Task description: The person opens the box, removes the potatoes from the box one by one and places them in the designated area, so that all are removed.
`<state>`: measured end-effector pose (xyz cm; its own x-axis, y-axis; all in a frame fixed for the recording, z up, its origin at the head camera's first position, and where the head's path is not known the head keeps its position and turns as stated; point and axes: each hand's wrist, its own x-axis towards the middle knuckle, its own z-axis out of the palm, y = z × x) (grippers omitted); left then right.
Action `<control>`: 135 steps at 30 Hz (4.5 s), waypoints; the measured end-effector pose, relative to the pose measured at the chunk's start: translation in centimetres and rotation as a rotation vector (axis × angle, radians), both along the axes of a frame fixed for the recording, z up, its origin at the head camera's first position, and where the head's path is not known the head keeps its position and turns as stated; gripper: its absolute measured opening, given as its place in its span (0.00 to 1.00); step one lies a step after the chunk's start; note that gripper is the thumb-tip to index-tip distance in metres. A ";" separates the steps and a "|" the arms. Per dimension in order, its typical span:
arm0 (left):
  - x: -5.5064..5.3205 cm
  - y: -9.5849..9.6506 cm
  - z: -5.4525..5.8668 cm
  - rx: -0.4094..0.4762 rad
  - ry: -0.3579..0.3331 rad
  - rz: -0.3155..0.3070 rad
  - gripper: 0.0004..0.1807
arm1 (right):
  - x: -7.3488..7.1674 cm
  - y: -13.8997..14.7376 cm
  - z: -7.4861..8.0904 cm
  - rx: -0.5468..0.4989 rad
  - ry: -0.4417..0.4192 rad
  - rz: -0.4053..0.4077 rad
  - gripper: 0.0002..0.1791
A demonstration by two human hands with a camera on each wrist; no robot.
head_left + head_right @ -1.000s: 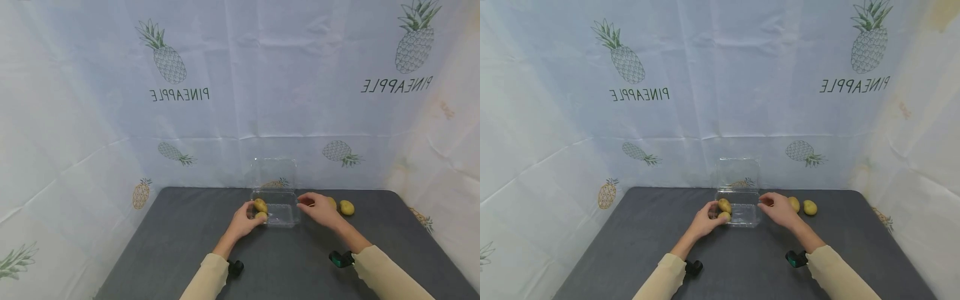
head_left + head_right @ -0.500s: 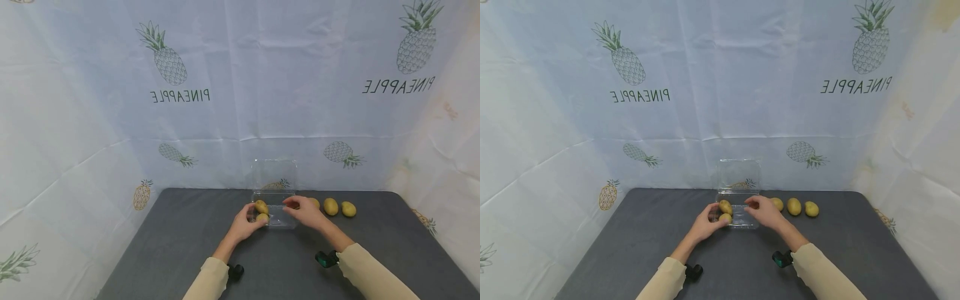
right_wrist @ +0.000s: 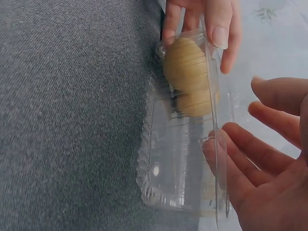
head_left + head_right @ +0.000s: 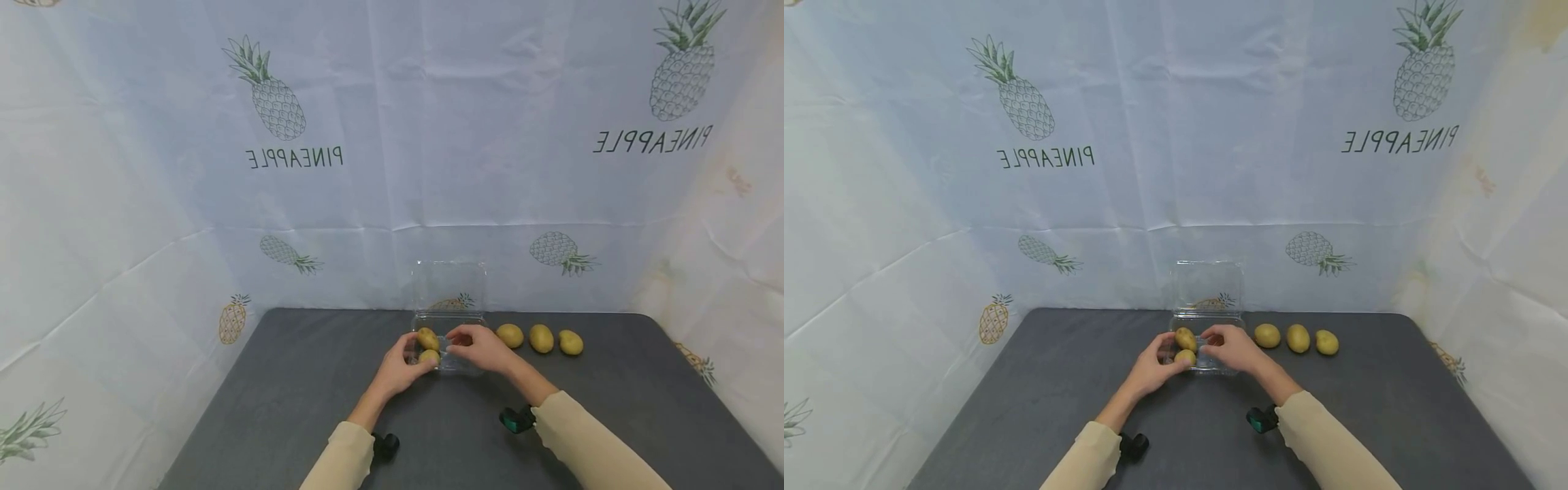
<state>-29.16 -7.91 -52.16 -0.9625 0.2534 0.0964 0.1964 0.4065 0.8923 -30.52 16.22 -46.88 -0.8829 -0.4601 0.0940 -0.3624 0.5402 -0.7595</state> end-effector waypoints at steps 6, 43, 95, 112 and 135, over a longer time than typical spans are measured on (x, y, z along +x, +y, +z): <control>-0.1 -0.2 0.0 -0.007 -0.005 -0.004 0.41 | -0.8 -0.7 -0.6 0.020 -0.033 0.047 0.20; -0.5 -0.4 -0.1 -0.028 -0.025 0.003 0.40 | -2.9 -3.4 -2.4 -0.045 -0.211 0.115 0.20; -0.8 -0.4 0.0 -0.002 -0.021 0.002 0.40 | 3.8 5.9 0.6 -0.143 0.107 -0.080 0.19; -1.3 -1.0 -0.2 0.009 -0.024 -0.020 0.41 | 4.5 9.1 -2.3 -0.125 0.120 -0.247 0.21; -1.5 -1.0 -0.4 0.001 -0.040 0.000 0.40 | 3.4 10.9 -4.1 0.004 0.026 -0.336 0.22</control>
<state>-30.68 -8.89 -52.56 -0.9658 0.2529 0.0579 0.1601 0.4053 0.9001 -27.14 27.15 -50.95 -0.9826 -0.1440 0.1173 -0.1827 0.6359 -0.7499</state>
